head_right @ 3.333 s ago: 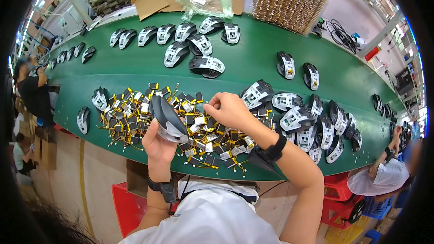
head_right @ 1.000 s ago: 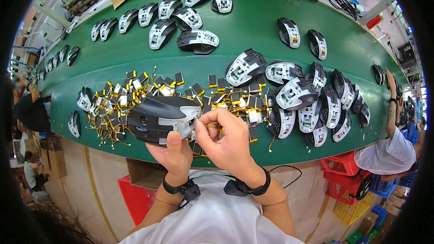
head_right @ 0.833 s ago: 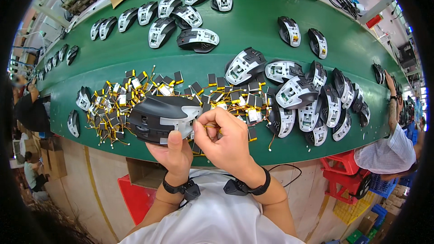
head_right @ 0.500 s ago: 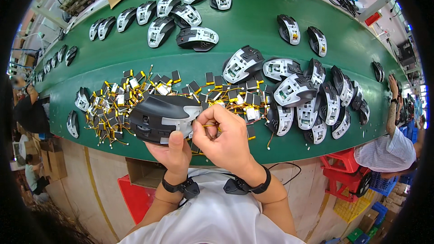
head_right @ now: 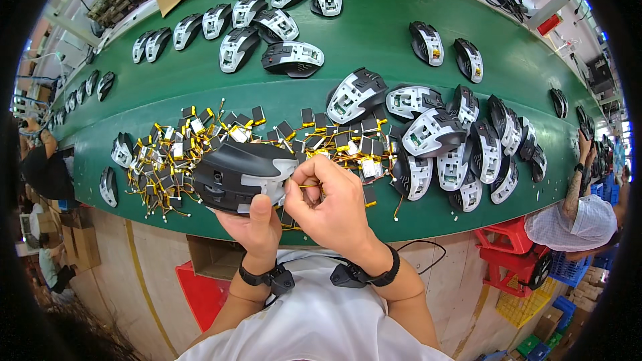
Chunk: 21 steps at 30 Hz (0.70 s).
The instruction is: The person assembles computer mice by inserting small battery packs into the internal cavities of mouse shells. They pick up a mouse shell, place a battery inside, and then set the completed unit aside on the table. The process is repeated for multiple units throughout the clip.
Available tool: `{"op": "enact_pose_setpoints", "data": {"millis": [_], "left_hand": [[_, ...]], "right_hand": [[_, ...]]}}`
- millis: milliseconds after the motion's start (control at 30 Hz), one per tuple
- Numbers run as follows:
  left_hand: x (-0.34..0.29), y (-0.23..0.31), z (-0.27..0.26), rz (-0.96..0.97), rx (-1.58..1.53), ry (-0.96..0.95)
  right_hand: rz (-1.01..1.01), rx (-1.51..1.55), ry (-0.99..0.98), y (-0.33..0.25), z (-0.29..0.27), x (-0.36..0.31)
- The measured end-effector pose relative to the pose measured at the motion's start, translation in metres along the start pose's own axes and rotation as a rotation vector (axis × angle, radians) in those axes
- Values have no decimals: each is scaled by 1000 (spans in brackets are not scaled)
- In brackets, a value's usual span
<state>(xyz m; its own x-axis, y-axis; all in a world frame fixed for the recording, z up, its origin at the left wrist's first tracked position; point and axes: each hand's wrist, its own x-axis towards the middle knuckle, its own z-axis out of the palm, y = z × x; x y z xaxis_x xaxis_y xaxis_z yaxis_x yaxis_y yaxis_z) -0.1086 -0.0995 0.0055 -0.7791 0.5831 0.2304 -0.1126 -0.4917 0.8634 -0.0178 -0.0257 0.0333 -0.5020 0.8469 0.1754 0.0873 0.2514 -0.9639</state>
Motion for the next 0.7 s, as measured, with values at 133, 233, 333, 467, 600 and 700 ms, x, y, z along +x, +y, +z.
{"op": "enact_pose_setpoints", "data": {"millis": [133, 233, 333, 467, 600, 700], "left_hand": [[-4, -2, -7, 63, 19, -77], [1, -4, -7, 92, 37, -59], [3, 2, -3, 10, 19, 9], [2, 2, -10, -66, 15, -43], [0, 4, -6, -56, -27, -1], [1, 5, -5, -49, -13, -18]], "right_hand": [[20, -7, -43, -4, -6, 2], [58, 49, -31, 0, -4, 1], [104, 209, 59, 10, -1, 0], [200, 354, -95, 18, -9, -6], [282, 479, -165, 13, -12, -9], [294, 519, -128, 9, -7, -10]]}}
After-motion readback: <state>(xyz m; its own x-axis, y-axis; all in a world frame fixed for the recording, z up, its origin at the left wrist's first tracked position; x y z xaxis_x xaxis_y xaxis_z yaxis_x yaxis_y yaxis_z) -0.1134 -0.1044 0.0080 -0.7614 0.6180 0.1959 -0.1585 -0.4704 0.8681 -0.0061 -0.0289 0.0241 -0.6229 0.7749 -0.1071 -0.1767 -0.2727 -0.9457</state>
